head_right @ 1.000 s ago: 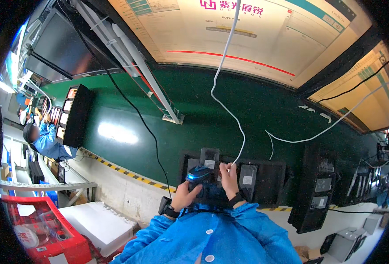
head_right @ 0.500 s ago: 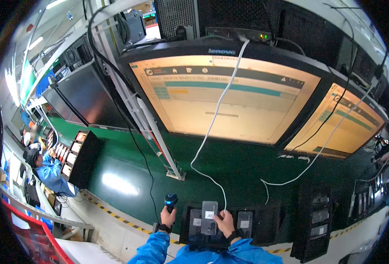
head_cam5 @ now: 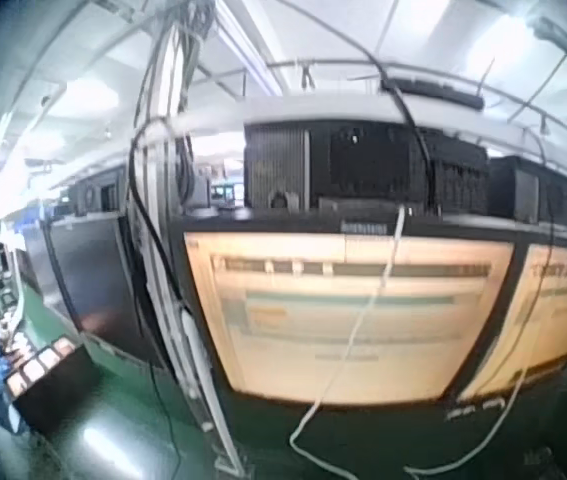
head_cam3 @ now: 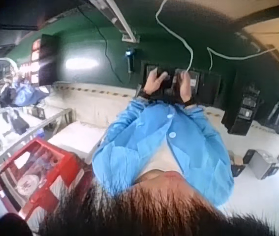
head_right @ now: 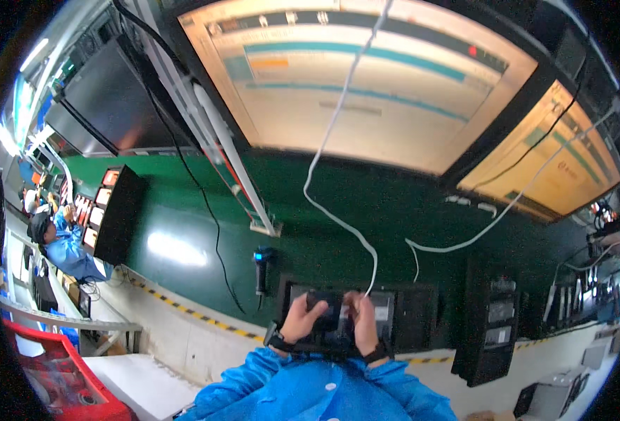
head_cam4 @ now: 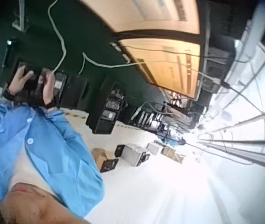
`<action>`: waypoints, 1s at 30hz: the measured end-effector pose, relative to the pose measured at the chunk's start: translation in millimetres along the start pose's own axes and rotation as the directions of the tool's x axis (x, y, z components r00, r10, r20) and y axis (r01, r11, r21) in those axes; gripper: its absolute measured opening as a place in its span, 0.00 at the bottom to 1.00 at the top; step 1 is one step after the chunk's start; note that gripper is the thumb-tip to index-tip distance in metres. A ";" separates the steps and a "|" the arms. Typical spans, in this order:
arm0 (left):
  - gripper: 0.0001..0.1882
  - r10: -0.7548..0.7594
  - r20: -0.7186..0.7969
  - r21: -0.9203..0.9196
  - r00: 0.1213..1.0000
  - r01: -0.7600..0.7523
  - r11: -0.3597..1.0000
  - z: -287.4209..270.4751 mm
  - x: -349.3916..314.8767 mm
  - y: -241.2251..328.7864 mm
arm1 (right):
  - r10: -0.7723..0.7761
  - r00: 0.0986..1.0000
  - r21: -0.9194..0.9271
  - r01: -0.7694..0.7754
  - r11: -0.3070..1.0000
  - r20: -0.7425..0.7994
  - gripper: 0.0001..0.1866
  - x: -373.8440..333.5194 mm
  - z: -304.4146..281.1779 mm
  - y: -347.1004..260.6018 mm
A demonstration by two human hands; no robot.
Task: Testing mobile phones at a production line workstation by scanning and connecting them.
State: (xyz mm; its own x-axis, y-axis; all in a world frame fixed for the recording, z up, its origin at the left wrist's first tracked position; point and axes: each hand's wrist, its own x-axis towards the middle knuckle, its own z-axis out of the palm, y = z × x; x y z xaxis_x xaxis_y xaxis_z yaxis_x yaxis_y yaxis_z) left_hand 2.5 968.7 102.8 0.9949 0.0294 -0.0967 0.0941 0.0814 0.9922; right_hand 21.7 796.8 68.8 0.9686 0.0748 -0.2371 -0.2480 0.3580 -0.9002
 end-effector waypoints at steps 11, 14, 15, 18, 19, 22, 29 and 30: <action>0.17 0.045 0.123 0.304 0.991 -0.081 0.949 6.6 -24.6 40.2 | 0.059 0.946 -0.422 0.086 0.903 0.320 0.08 -10.8 28.6 -101.3; 0.18 0.040 0.143 0.338 0.989 -0.087 0.937 7.6 -29.1 36.2 | 0.066 0.940 -0.396 0.077 0.915 0.334 0.07 -13.0 21.9 -97.4; 0.17 0.039 0.136 0.342 0.990 -0.084 0.936 7.6 -30.5 35.8 | 0.078 0.935 -0.395 0.069 0.916 0.345 0.07 -13.6 20.8 -97.0; 0.17 0.029 0.115 0.324 0.993 -0.065 0.944 10.0 -31.7 40.1 | 0.035 0.956 -0.401 0.088 0.912 0.290 0.06 -16.3 22.9 -95.6; 0.17 0.026 0.099 0.298 0.995 -0.054 0.953 10.9 -29.6 43.0 | 0.030 0.958 -0.400 0.090 0.912 0.284 0.06 -15.6 20.8 -93.9; 0.18 0.027 0.142 0.343 0.990 -0.074 0.936 10.7 -27.5 43.8 | 0.027 0.958 -0.330 0.072 0.941 0.287 0.07 -15.3 13.5 -86.5; 0.19 0.043 0.154 0.396 0.987 -0.101 0.913 11.2 -26.3 38.9 | 0.025 0.966 -0.260 0.044 0.965 0.258 0.07 -20.2 9.8 -81.0; 0.19 0.020 0.147 0.431 0.989 -0.082 0.899 10.2 -27.3 38.5 | 0.030 0.964 -0.287 0.049 0.957 0.265 0.07 -21.3 9.0 -80.8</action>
State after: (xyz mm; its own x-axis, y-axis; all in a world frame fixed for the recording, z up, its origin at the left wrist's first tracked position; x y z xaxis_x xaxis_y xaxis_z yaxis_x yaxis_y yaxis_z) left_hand -20.7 960.8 144.4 0.9911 -0.1162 -0.0646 0.0188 -0.3583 0.9334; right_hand 21.2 774.7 149.8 0.9307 0.3293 -0.1591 -0.1952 0.0791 -0.9776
